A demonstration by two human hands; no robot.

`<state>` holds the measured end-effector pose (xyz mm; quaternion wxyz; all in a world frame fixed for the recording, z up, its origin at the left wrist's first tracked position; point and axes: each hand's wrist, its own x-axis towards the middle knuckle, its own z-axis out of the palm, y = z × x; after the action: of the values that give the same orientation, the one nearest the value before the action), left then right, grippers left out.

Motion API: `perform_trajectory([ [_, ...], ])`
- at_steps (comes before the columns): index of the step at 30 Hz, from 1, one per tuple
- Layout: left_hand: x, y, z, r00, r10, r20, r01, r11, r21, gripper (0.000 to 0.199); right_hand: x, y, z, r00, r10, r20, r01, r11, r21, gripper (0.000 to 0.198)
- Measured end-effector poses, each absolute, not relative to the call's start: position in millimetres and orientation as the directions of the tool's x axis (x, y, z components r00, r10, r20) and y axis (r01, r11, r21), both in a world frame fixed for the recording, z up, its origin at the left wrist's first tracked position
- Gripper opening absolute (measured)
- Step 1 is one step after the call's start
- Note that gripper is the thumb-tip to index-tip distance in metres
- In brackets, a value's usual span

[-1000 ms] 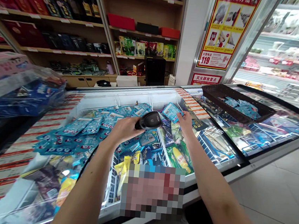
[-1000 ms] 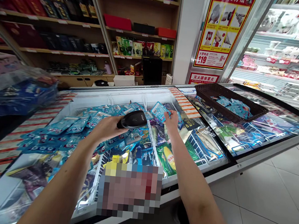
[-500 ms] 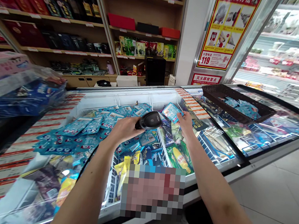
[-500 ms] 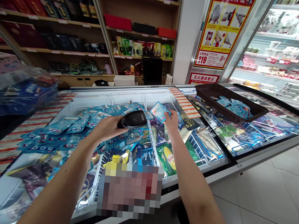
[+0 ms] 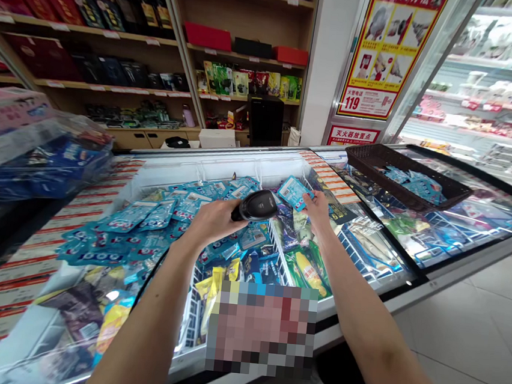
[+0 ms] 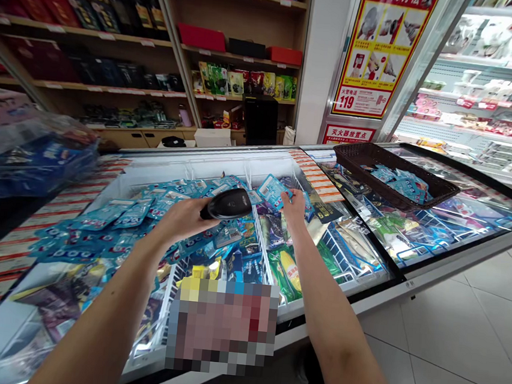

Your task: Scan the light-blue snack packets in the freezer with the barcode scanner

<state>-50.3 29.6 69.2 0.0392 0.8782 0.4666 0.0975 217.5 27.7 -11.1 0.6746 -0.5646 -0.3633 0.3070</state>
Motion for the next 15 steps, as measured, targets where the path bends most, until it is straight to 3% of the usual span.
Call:
perform_trajectory([
  [7,-50.5,29.9,69.8,0.556,0.819,0.141,0.804,-0.573,0.159,0.036,216.3,26.5,-8.8,0.556,0.817,0.154,-0.021,0.199,-0.98,0.032],
  [15,-49.8,29.6,69.7,0.535,0.835,0.129,0.818,-0.55,0.167,0.036,218.3,26.9,-11.3,0.547,0.825,0.143,0.026,0.154,-0.988,0.037],
])
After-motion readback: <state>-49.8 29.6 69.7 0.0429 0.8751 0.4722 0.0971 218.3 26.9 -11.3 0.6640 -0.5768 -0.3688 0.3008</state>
